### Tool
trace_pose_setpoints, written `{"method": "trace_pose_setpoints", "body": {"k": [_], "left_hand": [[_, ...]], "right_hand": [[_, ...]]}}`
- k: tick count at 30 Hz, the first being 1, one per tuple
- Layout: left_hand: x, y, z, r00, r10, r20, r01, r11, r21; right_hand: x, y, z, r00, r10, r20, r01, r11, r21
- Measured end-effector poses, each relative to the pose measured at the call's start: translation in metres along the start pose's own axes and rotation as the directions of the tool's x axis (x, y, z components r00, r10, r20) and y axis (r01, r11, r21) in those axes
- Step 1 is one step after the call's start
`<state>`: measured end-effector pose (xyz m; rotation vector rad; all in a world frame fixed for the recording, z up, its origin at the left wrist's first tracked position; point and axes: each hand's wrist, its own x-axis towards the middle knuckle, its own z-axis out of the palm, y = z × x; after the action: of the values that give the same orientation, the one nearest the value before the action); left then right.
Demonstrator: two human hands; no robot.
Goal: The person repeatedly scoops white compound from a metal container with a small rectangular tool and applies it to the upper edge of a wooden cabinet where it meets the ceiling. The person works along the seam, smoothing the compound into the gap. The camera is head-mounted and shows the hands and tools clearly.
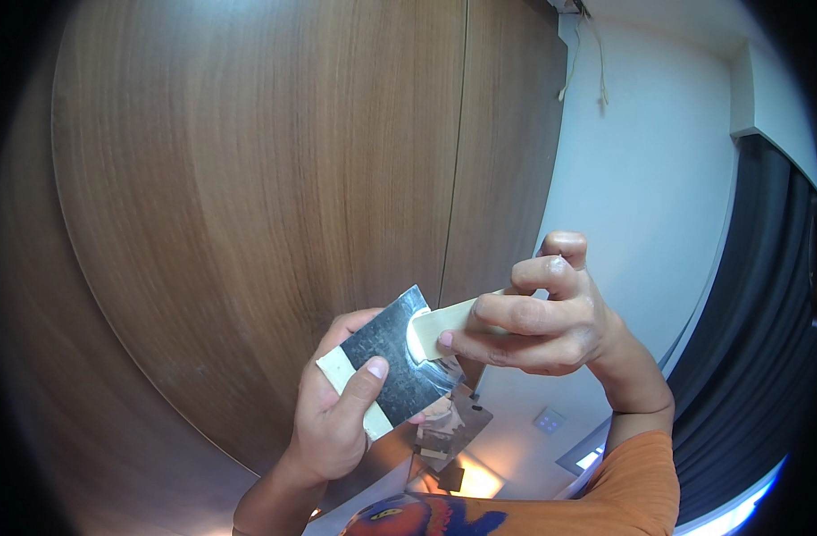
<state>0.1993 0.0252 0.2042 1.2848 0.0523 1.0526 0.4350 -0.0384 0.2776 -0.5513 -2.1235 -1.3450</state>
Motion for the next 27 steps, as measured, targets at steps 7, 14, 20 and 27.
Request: {"method": "trace_pose_setpoints", "body": {"k": [7, 14, 20, 27], "left_hand": [[0.001, 0.008, 0.001, 0.994, 0.064, -0.083, -0.064, 0.998, 0.004], [0.014, 0.002, 0.01, 0.991, 0.104, -0.079, -0.104, 0.995, 0.005], [0.011, -0.002, 0.007, 0.986, 0.092, -0.14, -0.072, 0.988, 0.139], [-0.016, -0.012, -0.019, 0.983, -0.092, -0.157, 0.121, 0.975, 0.186]], "right_hand": [[-0.025, 0.019, -0.022, 0.972, 0.119, 0.204, -0.106, 0.992, -0.074], [-0.05, 0.091, -0.014, 0.399, 0.916, -0.044, -0.583, 0.29, 0.759], [-0.022, 0.211, -0.009, 0.222, 0.96, -0.168, -0.335, 0.237, 0.912], [-0.002, 0.375, 0.011, -0.186, 0.826, -0.532, -0.609, 0.327, 0.722]]}}
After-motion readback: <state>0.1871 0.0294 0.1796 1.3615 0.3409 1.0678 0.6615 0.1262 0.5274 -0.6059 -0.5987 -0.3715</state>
